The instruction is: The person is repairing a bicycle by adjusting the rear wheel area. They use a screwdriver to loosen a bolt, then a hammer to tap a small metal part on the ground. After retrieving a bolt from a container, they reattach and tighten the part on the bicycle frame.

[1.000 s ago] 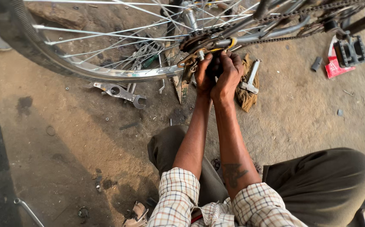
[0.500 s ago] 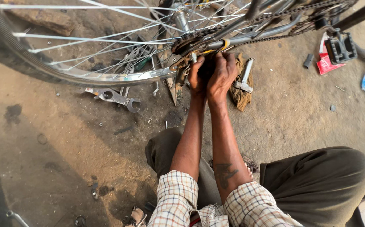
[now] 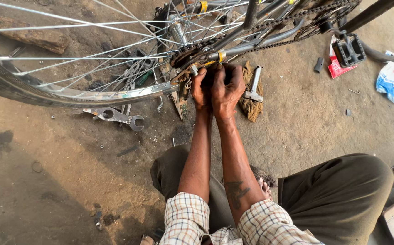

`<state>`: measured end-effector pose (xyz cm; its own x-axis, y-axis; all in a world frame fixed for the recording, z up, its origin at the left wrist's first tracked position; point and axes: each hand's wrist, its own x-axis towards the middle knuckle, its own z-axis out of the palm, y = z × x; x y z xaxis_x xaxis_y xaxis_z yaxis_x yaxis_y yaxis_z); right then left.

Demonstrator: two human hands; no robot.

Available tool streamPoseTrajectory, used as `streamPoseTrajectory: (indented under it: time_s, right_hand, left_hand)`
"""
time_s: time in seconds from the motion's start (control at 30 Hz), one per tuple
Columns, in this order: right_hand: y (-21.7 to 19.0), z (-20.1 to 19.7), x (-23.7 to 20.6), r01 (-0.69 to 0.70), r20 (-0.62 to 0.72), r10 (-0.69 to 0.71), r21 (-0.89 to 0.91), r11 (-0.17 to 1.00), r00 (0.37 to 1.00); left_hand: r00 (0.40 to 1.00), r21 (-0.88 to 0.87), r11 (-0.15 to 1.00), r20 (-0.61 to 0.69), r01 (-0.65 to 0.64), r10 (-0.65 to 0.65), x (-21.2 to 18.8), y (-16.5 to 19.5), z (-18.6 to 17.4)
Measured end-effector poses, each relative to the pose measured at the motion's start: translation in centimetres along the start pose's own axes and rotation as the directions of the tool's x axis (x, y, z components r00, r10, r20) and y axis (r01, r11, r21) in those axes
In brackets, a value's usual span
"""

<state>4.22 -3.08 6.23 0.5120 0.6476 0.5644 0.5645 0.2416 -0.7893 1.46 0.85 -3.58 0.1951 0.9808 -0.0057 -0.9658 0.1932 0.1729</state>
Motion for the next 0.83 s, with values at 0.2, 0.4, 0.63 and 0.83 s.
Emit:
streamPoseTrajectory:
  time_s: [0.2, 0.4, 0.63, 0.83]
  right_hand:
    - [-0.8, -0.5, -0.4, -0.104, 0.027, 0.101, 0.132, 0.986, 0.994]
    - [2.0, 0.2, 0.4, -0.325, 0.075, 0.316, 0.245, 0.914, 0.946]
    - [1.1, 0.3, 0.3, -0.363, 0.045, 0.36, 0.119, 0.924, 0.932]
    - [0.1, 0.8, 0.8, -0.454, 0.035, 0.453, 0.099, 0.885, 0.891]
  left_hand:
    - [0.998, 0.032, 0.999, -0.046, -0.03, 0.032, -0.1, 0.2, 0.8]
    - [0.998, 0.015, 0.998, 0.019, 0.054, -0.055, 0.4, 0.0, -0.6]
    - [0.992, -0.019, 0.995, 0.089, 0.094, -0.092, 0.4, -0.1, -1.2]
    - [0.997, -0.078, 0.996, 0.055, 0.051, -0.047, 0.6, -0.3, -1.7]
